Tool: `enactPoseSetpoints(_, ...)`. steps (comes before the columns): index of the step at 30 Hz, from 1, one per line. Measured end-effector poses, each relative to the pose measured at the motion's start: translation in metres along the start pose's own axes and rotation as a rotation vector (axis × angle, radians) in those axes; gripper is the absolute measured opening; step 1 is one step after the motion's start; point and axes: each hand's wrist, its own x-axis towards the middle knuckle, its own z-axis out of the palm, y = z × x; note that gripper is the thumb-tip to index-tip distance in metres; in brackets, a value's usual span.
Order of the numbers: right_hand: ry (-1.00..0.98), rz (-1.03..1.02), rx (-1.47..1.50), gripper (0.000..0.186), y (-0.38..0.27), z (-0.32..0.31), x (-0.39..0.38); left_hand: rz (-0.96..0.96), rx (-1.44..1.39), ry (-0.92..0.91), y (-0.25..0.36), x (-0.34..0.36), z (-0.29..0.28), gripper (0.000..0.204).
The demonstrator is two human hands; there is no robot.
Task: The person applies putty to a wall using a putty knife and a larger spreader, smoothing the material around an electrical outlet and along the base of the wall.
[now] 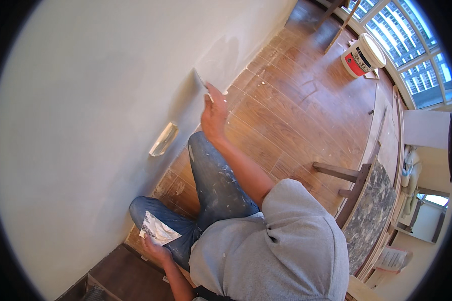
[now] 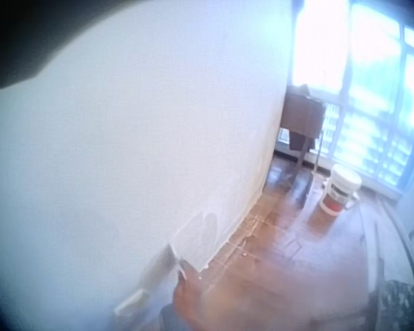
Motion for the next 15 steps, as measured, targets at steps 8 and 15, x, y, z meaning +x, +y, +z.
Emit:
enactPoseSetpoints(8,0.143,0.739,0.469,0.033,0.102,-0.016,-0.015,-0.076,-0.021,0.019,0.015,-0.003,0.019,0.049)
enactPoseSetpoints(15,-0.548,0.440,0.485,0.028,-0.052,-0.073,-0.081,-0.275,-0.584,-0.279,0.081,-0.006,0.087,0.027)
